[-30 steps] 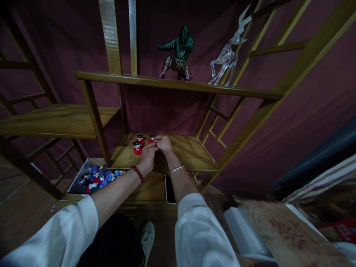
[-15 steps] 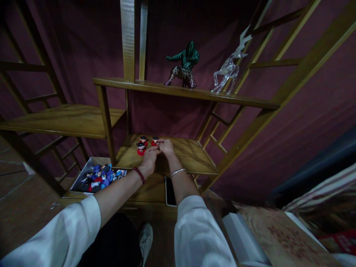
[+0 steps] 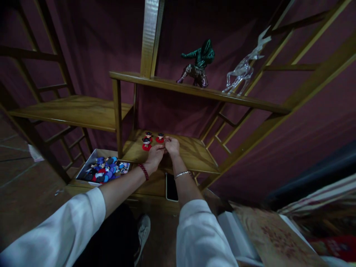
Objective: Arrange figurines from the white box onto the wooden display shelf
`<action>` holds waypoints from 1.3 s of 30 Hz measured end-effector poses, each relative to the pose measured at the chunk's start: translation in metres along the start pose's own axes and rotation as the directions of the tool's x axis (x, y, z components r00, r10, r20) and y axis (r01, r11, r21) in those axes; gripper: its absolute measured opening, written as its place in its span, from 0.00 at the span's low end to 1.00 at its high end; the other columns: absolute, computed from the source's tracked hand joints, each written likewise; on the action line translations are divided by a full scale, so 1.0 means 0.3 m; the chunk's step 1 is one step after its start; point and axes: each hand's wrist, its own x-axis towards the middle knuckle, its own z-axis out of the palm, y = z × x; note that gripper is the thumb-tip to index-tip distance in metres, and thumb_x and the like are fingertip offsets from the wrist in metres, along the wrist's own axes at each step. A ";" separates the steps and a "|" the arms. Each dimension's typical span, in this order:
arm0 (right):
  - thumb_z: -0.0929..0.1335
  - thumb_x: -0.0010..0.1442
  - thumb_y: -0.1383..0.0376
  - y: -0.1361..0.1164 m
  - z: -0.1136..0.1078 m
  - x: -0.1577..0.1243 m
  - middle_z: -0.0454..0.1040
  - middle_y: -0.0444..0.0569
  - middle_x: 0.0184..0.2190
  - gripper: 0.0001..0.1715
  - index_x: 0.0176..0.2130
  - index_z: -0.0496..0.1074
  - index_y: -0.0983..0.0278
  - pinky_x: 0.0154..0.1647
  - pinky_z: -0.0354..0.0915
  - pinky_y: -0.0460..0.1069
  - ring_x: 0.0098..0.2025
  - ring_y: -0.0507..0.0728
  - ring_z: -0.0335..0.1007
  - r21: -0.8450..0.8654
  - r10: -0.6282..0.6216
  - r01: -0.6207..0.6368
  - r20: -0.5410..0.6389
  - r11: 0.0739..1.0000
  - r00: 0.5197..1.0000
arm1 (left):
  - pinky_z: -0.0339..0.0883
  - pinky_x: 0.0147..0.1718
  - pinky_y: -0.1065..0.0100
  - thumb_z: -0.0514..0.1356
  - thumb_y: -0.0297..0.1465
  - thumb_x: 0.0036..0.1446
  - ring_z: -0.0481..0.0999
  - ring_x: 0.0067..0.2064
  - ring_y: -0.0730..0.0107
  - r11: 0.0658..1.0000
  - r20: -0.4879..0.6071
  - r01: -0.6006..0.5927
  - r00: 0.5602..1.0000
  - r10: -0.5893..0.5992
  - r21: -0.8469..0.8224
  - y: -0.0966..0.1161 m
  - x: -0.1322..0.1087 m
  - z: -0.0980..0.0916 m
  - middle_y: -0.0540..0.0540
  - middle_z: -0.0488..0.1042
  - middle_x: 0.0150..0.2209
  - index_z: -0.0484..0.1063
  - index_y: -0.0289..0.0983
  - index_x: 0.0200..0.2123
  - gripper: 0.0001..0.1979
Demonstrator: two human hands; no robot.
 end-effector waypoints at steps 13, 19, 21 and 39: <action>0.64 0.49 0.60 -0.046 0.003 -0.300 0.74 0.53 0.38 0.18 0.39 0.70 0.67 0.33 0.68 0.48 0.32 0.51 0.70 0.470 -0.117 0.146 -0.091 0.871 0.989 | 0.63 0.30 0.72 0.52 0.22 0.42 0.69 0.26 0.73 0.945 0.217 -0.160 0.971 0.099 0.284 0.058 -0.156 -0.139 0.48 0.72 0.22 0.72 0.35 0.21 0.09; 0.63 0.51 0.57 -0.080 0.068 -0.454 0.74 0.53 0.37 0.18 0.38 0.70 0.66 0.35 0.67 0.49 0.31 0.51 0.70 0.424 -0.205 0.203 -0.041 0.883 0.978 | 0.63 0.31 0.71 0.50 0.21 0.41 0.69 0.27 0.71 0.893 0.285 -0.219 0.952 0.108 0.393 0.070 -0.223 -0.287 0.48 0.73 0.23 0.72 0.36 0.22 0.11; 0.63 0.52 0.57 -0.097 0.089 -0.497 0.74 0.53 0.37 0.18 0.38 0.70 0.65 0.36 0.67 0.49 0.33 0.52 0.70 0.377 -0.243 0.242 -0.047 0.894 0.969 | 0.63 0.31 0.70 0.50 0.21 0.41 0.69 0.27 0.71 0.904 0.257 -0.158 0.965 0.057 0.396 0.060 -0.233 -0.332 0.47 0.73 0.23 0.72 0.36 0.22 0.11; 0.58 0.56 0.63 -0.037 0.321 -0.747 0.75 0.48 0.38 0.15 0.38 0.71 0.62 0.42 0.65 0.47 0.37 0.52 0.71 0.081 -0.285 0.277 0.122 0.958 0.951 | 0.62 0.30 0.68 0.58 0.27 0.42 0.71 0.26 0.64 0.780 0.046 0.027 0.996 -0.072 0.625 -0.072 -0.240 -0.627 0.44 0.69 0.18 0.68 0.36 0.15 0.07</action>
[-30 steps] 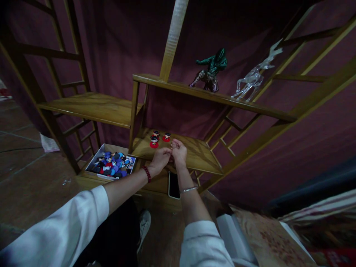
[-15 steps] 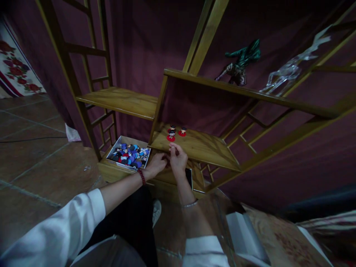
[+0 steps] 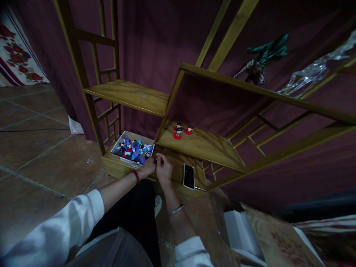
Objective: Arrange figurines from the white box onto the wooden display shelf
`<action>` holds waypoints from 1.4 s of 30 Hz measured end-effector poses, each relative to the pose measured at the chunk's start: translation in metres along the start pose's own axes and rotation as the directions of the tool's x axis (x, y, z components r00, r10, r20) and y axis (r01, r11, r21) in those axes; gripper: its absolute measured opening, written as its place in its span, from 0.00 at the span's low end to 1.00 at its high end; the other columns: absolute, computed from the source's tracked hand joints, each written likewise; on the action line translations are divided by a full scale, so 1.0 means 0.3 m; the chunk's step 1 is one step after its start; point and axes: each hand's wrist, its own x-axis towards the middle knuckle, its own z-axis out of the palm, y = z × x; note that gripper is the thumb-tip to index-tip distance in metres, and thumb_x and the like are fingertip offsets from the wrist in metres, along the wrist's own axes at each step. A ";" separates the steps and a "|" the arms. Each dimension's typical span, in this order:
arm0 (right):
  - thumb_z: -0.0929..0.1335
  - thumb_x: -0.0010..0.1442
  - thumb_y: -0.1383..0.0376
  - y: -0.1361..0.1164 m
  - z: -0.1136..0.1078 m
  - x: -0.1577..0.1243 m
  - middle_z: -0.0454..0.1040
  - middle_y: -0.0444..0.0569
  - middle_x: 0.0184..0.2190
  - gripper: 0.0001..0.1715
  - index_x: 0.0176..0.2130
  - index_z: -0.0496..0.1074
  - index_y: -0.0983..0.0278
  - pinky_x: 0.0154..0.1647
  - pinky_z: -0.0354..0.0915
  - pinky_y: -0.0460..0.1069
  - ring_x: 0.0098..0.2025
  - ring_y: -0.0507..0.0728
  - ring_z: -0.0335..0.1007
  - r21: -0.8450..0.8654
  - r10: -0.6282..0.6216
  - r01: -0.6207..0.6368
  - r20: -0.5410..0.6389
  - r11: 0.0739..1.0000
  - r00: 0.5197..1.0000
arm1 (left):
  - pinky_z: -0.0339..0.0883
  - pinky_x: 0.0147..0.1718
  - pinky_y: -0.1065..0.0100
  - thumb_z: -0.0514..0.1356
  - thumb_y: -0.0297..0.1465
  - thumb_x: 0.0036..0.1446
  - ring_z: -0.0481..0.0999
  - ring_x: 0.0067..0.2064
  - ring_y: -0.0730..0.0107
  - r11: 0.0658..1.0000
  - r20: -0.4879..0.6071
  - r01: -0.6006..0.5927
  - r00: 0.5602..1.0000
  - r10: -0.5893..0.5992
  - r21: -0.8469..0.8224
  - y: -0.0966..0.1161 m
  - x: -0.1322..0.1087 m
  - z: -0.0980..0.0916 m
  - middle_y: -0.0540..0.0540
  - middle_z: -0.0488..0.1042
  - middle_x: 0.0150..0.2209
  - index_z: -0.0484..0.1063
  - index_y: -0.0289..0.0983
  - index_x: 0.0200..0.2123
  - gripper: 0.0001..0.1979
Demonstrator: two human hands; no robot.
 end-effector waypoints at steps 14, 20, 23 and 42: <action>0.60 0.56 0.69 0.102 0.290 0.002 0.75 0.46 0.40 0.17 0.41 0.73 0.60 0.45 0.63 0.45 0.42 0.53 0.71 -0.357 0.262 -0.133 0.344 0.925 0.902 | 0.61 0.43 0.66 0.50 0.29 0.53 0.72 0.44 0.61 0.866 0.000 0.167 0.982 -0.189 0.471 -0.218 0.050 -0.158 0.34 0.73 0.39 0.72 0.31 0.34 0.12; 0.59 0.56 0.69 0.132 0.326 0.009 0.74 0.48 0.42 0.18 0.43 0.72 0.62 0.45 0.62 0.45 0.44 0.54 0.70 -0.413 0.295 -0.126 0.376 0.902 0.879 | 0.61 0.41 0.70 0.47 0.31 0.55 0.73 0.42 0.66 0.731 0.016 0.086 0.991 -0.131 0.677 -0.247 0.055 -0.168 0.38 0.74 0.40 0.72 0.33 0.36 0.15; 0.59 0.56 0.68 0.150 0.338 0.014 0.74 0.47 0.43 0.18 0.43 0.71 0.60 0.45 0.62 0.45 0.44 0.54 0.69 -0.460 0.318 -0.115 0.393 0.881 0.863 | 0.57 0.46 0.67 0.48 0.31 0.54 0.72 0.44 0.64 0.691 -0.001 0.031 0.999 -0.044 0.722 -0.272 0.056 -0.168 0.38 0.74 0.38 0.72 0.32 0.36 0.14; 0.57 0.57 0.64 0.202 0.376 0.034 0.75 0.45 0.36 0.16 0.35 0.73 0.57 0.33 0.59 0.44 0.37 0.53 0.69 -0.604 0.355 0.098 0.582 0.791 0.732 | 0.50 0.50 0.58 0.47 0.30 0.55 0.65 0.49 0.61 0.673 -0.046 0.072 0.997 -0.056 0.736 -0.404 0.112 -0.228 0.44 0.69 0.47 0.71 0.37 0.39 0.15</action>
